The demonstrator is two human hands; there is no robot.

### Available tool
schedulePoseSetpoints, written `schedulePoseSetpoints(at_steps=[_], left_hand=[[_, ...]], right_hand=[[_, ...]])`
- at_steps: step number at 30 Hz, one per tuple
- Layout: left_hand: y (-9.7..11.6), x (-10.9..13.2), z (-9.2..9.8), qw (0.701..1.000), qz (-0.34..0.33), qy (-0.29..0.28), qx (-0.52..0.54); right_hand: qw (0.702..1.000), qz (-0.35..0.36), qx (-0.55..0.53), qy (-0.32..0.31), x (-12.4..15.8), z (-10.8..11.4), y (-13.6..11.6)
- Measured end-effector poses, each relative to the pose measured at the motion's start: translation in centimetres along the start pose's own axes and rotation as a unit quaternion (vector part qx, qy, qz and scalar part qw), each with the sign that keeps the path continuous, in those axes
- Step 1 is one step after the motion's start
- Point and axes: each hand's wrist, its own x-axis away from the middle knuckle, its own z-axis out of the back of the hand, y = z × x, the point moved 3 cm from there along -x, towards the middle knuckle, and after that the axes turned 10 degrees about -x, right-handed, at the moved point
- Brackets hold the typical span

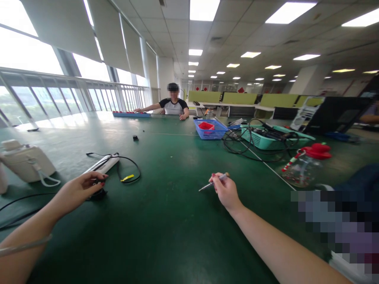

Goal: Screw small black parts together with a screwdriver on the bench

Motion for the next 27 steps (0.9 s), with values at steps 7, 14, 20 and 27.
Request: schedulePoseSetpoints(at_steps=[7, 14, 20, 27], left_hand=[[-1.5, 0.8, 1.9, 0.997, 0.053, -0.049, 0.027], [-3.5, 0.5, 2.5, 0.994, 0.070, -0.072, -0.041], [-4.9, -0.2, 3.0, 0.980, 0.059, -0.065, -0.178], [-4.2, -0.1, 3.2, 0.982, 0.018, -0.062, -0.179]], right_hand=[[1.000, 0.000, 0.012, -0.002, -0.1, 0.0, 0.1], [1.000, -0.004, -0.001, 0.007, 0.0, 0.0, -0.1], [1.000, 0.001, 0.010, 0.008, -0.1, 0.0, -0.1], [1.000, 0.004, 0.017, 0.008, 0.0, 0.1, -0.1]])
